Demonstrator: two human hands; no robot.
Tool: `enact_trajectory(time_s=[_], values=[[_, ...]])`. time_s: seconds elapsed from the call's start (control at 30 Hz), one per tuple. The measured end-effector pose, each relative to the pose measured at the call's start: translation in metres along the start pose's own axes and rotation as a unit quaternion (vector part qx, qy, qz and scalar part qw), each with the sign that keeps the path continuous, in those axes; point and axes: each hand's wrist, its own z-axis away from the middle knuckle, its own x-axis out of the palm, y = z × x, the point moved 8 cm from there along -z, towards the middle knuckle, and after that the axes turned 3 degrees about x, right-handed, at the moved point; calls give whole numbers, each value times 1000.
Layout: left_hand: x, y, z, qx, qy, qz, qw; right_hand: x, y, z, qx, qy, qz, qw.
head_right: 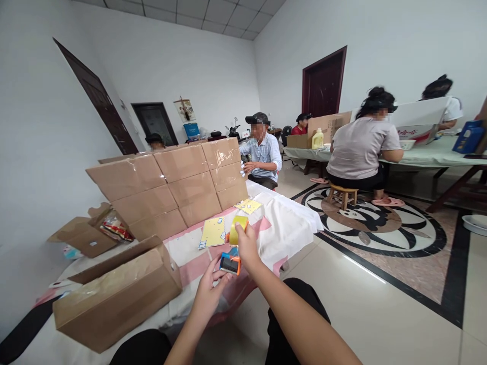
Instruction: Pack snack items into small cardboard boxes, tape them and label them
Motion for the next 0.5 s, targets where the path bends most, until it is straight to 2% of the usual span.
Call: enact_trajectory(time_s=[0.13, 0.3, 0.5], values=[[-3, -4, 1, -7, 1, -11, 1000, 4, 3, 1, 7, -8, 11, 1000], [-5, 5, 4, -8, 10, -23, 1000, 4, 10, 1, 44, -13, -14, 999], [-2, 8, 5, -5, 5, -29, 1000, -2, 12, 2, 54, -8, -10, 998]])
